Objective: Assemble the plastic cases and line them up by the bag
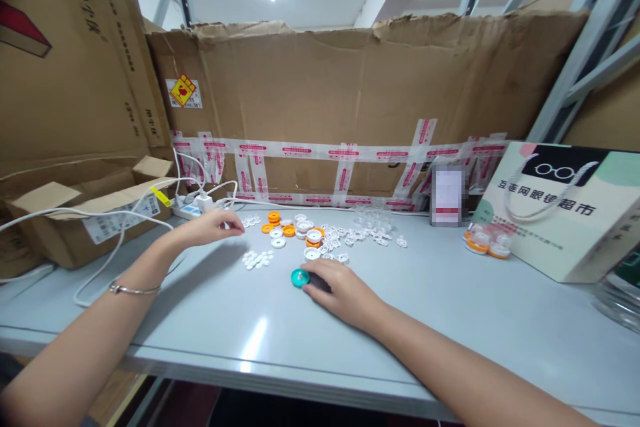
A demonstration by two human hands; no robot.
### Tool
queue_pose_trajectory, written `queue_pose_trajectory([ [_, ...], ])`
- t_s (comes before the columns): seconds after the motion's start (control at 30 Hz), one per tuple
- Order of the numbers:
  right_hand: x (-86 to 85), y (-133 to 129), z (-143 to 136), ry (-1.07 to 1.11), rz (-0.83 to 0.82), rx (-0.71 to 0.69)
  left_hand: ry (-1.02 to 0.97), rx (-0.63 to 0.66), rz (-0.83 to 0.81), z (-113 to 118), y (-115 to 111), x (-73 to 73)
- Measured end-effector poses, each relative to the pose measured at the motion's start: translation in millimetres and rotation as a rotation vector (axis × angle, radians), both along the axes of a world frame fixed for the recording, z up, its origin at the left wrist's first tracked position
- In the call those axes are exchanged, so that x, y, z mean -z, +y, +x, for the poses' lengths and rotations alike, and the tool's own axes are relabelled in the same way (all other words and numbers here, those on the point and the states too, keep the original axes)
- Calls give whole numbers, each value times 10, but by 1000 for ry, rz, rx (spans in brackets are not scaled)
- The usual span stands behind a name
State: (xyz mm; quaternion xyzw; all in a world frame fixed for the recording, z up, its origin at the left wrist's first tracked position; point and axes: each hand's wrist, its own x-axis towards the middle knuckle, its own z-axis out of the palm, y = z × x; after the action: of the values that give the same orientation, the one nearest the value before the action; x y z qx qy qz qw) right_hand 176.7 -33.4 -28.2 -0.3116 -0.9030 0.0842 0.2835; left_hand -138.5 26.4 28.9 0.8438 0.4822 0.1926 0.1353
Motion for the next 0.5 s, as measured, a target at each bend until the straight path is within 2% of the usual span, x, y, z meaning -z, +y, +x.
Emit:
queue_pose_trajectory([
  [0.2, 6, -6, -5, 3, -1, 8, 63, 114, -201, 72, 28, 173],
  [0.5, -8, -31, -1, 13, -7, -10, 43, 131, -288, 101, 56, 214],
])
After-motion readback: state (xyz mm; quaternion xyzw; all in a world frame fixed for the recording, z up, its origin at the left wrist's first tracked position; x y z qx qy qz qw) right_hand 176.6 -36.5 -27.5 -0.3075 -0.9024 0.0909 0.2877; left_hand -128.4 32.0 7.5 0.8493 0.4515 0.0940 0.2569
